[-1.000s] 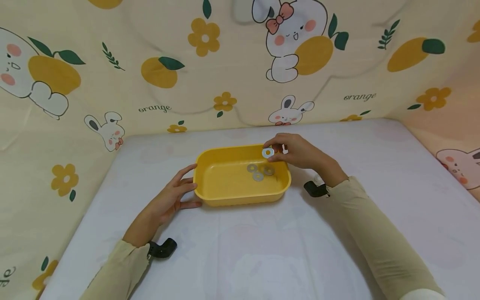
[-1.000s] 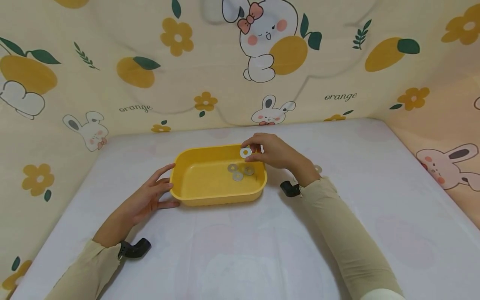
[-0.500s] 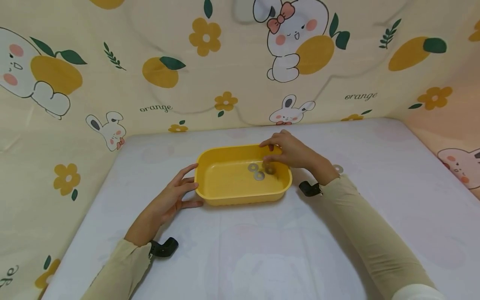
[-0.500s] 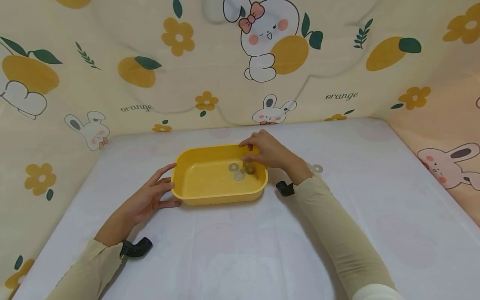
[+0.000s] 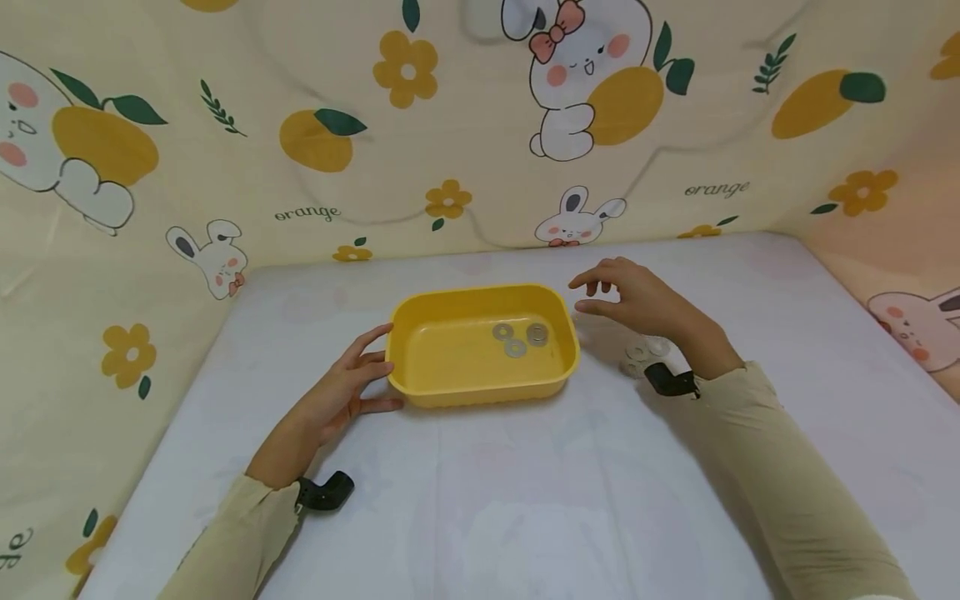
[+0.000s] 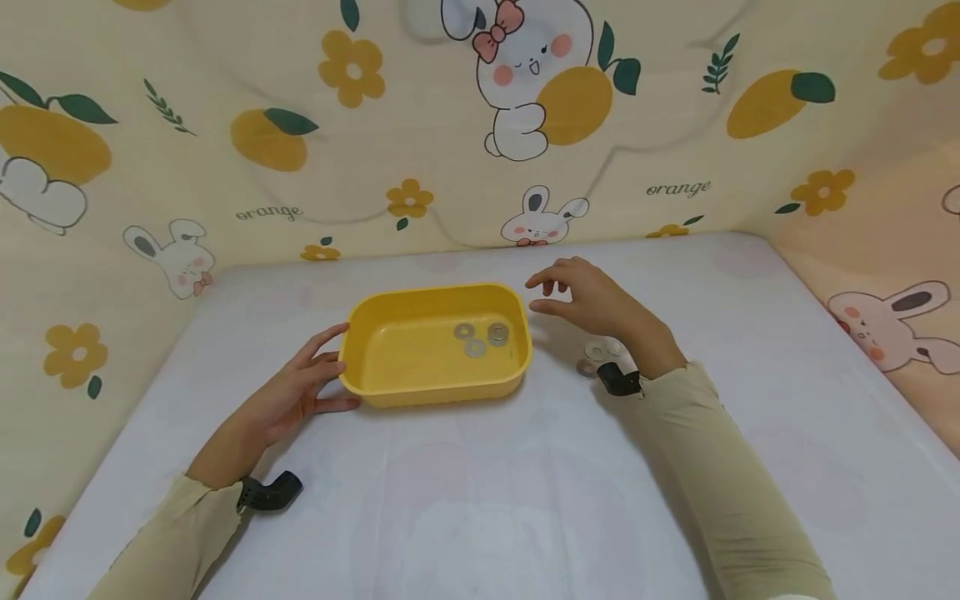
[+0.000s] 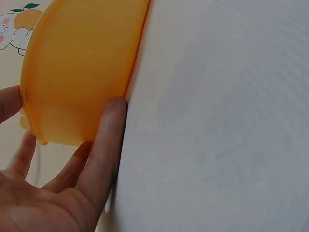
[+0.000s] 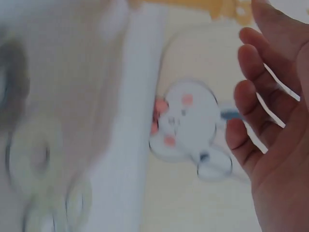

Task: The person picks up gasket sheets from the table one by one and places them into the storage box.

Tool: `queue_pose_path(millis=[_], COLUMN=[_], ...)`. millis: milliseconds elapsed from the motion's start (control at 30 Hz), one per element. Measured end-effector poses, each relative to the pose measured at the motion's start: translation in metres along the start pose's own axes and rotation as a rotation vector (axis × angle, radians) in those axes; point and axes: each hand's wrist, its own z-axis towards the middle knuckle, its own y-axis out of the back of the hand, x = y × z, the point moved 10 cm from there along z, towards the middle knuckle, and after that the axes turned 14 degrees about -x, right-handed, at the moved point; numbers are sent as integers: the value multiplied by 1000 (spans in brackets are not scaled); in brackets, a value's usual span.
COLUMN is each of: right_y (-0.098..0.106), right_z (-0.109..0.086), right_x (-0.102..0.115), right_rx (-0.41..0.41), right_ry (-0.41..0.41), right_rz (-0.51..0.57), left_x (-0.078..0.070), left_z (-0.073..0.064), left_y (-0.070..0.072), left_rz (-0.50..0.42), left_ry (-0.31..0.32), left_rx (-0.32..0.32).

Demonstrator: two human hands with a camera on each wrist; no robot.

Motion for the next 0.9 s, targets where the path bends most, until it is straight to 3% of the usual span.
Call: queue_pose_path(millis=[333,500,900], right_y=[28,28,32], right_z=[-31,-45,-65], right_x=[-58,-84,-117], right_rx=[-2,66,197], right_ry=[-113,-182,-234], right_rz=[-51,-69,-75], left_x=[1,3,-1], left_z=[-1,0,0], left_y=[1,-1,0], left_rz=[-4,-9,1], left_ry=[-8,-4,-13], left_rx=[1,5,8])
